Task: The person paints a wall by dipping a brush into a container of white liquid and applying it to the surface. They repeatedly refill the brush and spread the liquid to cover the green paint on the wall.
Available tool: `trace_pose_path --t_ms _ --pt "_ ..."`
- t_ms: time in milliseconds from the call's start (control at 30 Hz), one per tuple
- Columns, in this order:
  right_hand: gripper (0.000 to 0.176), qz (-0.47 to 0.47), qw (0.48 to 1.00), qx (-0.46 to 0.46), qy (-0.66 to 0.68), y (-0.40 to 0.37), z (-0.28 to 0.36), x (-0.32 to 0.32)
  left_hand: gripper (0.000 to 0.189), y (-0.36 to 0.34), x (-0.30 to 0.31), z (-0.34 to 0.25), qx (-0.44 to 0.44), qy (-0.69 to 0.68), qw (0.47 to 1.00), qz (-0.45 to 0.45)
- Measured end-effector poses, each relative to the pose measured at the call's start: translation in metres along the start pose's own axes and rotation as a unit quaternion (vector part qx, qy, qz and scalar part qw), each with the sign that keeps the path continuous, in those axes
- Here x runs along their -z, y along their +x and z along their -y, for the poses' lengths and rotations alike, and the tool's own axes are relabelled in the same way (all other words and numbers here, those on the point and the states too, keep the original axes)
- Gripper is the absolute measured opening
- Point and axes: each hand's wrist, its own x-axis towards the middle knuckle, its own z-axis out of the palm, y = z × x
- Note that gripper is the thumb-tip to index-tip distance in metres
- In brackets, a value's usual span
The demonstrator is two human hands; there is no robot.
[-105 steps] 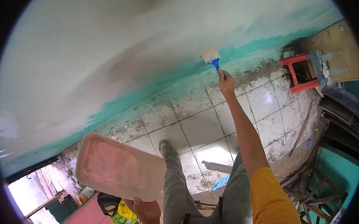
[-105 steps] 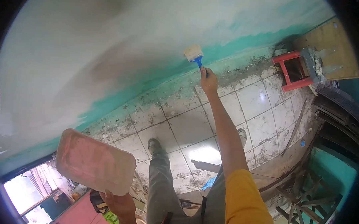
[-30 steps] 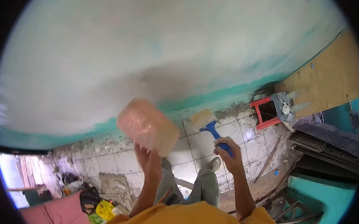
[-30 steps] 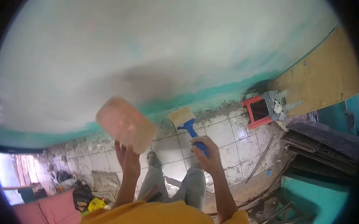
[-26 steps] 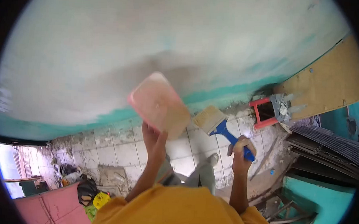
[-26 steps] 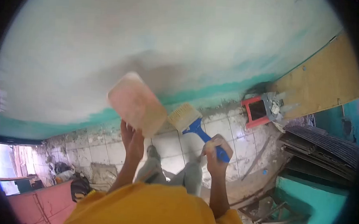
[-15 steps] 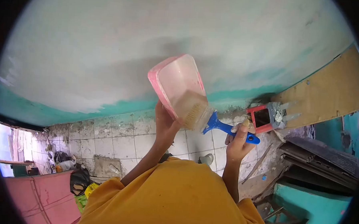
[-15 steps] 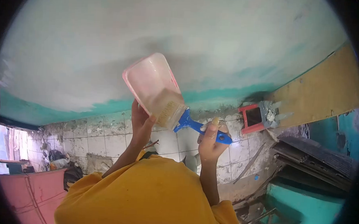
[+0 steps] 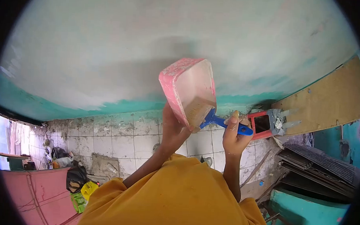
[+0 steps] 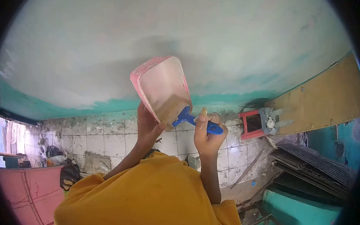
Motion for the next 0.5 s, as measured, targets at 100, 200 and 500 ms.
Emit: trace_pose_path --t_ms 100,200,500 --pt "0.032 0.003 0.998 -0.058 0.018 -0.002 0.000 -0.011 0.087 0.008 0.016 0.003 -0.010 -0.003 1.000 0.016" --pt "0.032 -0.029 0.996 -0.084 0.018 -0.009 -0.009 -0.016 0.088 0.017 0.032 0.009 -0.017 -0.015 0.999 0.028" --pt "0.035 -0.092 0.983 -0.143 0.069 0.008 -0.029 0.017 0.087 0.027 0.005 0.026 0.008 -0.012 0.999 -0.047"
